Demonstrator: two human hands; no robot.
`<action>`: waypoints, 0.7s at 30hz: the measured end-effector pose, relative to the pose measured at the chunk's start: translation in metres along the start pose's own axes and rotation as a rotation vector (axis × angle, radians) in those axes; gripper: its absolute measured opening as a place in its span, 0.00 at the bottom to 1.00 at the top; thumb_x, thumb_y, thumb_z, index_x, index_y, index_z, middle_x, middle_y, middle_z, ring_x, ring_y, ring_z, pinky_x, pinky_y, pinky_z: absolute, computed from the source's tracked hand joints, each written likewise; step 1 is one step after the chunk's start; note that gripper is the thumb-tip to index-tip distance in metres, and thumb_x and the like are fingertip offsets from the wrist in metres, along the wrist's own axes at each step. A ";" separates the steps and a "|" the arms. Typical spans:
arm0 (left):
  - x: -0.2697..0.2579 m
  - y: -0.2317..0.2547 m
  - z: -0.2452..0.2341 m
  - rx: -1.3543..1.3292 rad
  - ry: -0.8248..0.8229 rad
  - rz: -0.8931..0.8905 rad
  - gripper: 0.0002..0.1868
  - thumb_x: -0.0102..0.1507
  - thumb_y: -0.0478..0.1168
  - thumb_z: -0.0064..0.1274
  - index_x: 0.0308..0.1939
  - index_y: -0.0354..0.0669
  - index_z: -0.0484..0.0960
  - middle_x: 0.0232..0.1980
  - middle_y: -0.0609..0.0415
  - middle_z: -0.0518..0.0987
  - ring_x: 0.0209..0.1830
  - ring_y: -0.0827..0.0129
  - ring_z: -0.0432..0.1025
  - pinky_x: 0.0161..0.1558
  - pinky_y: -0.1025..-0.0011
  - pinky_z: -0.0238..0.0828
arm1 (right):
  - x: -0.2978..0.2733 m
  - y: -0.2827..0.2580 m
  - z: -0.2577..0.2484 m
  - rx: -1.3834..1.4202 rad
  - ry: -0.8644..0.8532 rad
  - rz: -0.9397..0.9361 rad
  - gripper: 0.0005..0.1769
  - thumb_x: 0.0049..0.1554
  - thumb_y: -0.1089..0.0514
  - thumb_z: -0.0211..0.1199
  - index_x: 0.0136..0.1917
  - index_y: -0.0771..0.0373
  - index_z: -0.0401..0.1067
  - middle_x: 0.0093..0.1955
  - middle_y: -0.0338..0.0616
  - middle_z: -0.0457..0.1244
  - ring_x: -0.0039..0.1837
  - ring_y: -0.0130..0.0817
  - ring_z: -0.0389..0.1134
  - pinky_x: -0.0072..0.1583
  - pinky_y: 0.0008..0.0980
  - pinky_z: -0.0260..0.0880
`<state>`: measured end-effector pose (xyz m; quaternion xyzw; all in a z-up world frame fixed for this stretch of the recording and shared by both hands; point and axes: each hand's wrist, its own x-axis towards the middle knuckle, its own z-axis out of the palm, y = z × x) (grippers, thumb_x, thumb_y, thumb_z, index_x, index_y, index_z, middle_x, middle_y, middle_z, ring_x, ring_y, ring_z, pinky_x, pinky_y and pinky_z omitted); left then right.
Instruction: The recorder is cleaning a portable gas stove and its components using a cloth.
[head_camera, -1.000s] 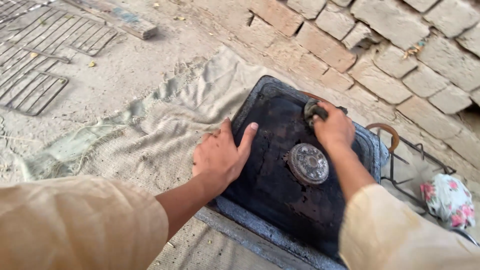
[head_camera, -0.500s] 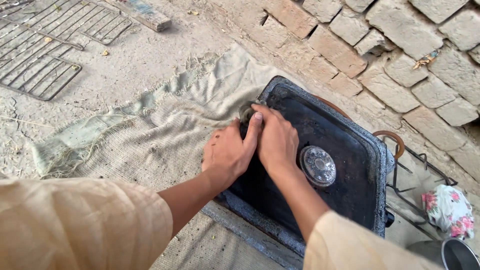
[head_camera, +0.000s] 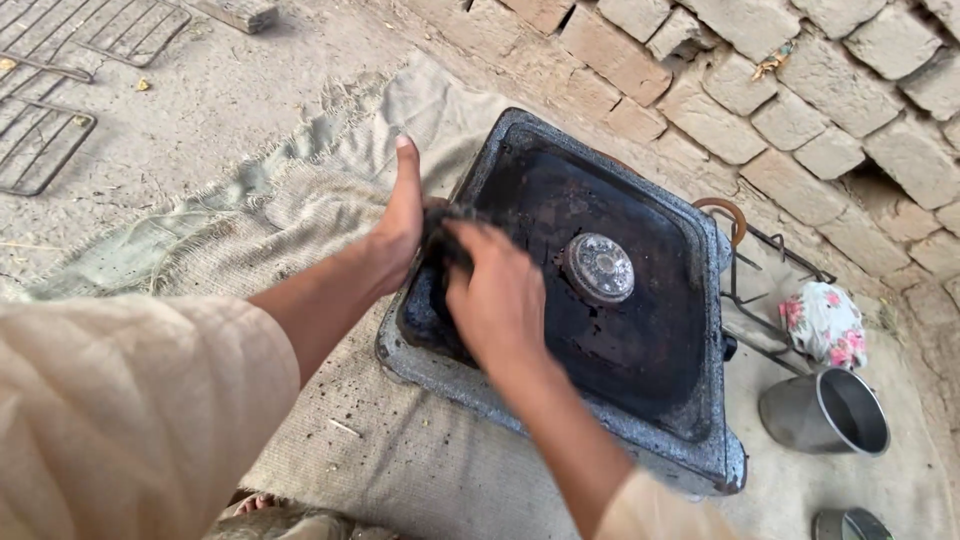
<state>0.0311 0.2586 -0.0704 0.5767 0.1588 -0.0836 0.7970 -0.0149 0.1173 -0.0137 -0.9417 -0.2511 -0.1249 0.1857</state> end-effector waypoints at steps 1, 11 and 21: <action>-0.002 0.001 0.000 0.002 -0.004 -0.003 0.60 0.59 0.80 0.04 0.76 0.42 0.62 0.80 0.41 0.59 0.82 0.53 0.47 0.77 0.52 0.36 | -0.006 -0.006 -0.004 0.000 0.000 0.005 0.19 0.54 0.59 0.67 0.59 0.48 0.77 0.60 0.46 0.70 0.55 0.47 0.75 0.60 0.44 0.72; -0.005 0.019 -0.008 0.295 -0.124 -0.011 0.59 0.57 0.80 0.01 0.81 0.47 0.43 0.83 0.44 0.49 0.85 0.55 0.35 0.78 0.46 0.29 | 0.089 0.012 0.007 -0.040 -0.155 0.409 0.19 0.57 0.53 0.67 0.60 0.32 0.76 0.52 0.38 0.73 0.53 0.39 0.76 0.57 0.41 0.76; -0.005 0.017 -0.015 0.283 -0.082 -0.060 0.58 0.58 0.78 0.01 0.78 0.48 0.55 0.84 0.44 0.47 0.85 0.53 0.35 0.77 0.40 0.30 | 0.017 -0.029 0.000 -0.135 -0.112 0.267 0.24 0.54 0.64 0.65 0.64 0.50 0.75 0.53 0.48 0.71 0.51 0.47 0.76 0.54 0.44 0.76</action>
